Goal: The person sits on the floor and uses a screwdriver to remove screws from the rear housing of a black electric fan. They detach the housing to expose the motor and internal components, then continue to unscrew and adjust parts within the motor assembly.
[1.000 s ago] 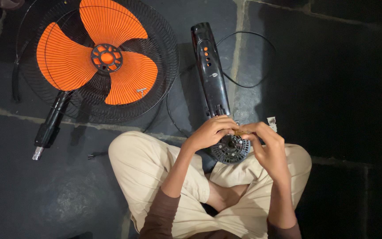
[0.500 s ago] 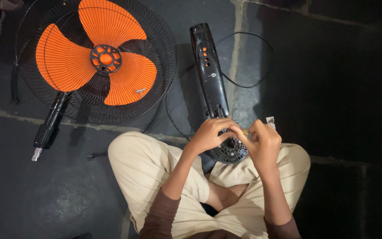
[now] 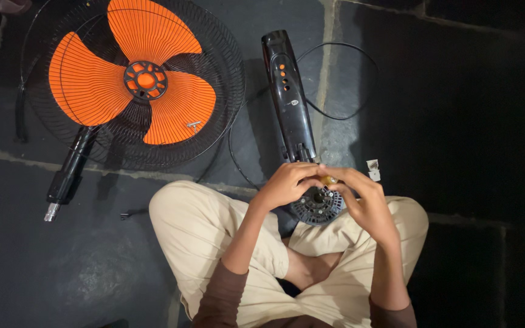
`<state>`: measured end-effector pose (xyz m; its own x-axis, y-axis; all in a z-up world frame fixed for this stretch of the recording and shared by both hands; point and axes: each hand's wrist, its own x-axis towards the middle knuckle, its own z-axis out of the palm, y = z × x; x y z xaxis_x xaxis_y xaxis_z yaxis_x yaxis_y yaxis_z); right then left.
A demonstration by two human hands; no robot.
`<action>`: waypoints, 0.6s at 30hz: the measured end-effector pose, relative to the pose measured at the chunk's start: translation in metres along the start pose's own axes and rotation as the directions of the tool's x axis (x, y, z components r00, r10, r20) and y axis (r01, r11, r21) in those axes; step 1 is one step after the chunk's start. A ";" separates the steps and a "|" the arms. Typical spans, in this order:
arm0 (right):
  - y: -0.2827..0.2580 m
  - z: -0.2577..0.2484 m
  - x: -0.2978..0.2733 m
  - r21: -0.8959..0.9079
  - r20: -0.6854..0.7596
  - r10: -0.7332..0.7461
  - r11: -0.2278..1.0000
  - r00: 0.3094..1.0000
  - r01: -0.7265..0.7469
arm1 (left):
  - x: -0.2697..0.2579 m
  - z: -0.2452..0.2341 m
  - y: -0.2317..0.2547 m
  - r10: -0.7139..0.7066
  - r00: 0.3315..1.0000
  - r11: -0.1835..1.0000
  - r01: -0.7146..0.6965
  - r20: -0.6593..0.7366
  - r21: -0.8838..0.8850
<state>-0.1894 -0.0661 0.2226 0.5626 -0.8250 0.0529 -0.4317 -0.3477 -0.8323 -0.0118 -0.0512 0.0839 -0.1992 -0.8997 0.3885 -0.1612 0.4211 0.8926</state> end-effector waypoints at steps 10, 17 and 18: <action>0.012 0.016 -0.010 -0.218 -0.247 -0.082 0.976 0.966 0.027 | 0.005 -0.008 0.022 -0.161 0.984 0.942 0.176 0.076 -0.286; 0.025 0.033 -0.008 -0.386 -0.423 -0.128 0.921 0.897 -0.051 | 0.013 -0.015 0.046 -0.137 0.990 0.983 0.137 0.008 -0.125; 0.025 0.035 -0.008 -0.380 -0.439 -0.105 0.922 0.893 -0.078 | 0.013 -0.013 0.046 -0.141 0.990 0.983 0.141 0.010 -0.121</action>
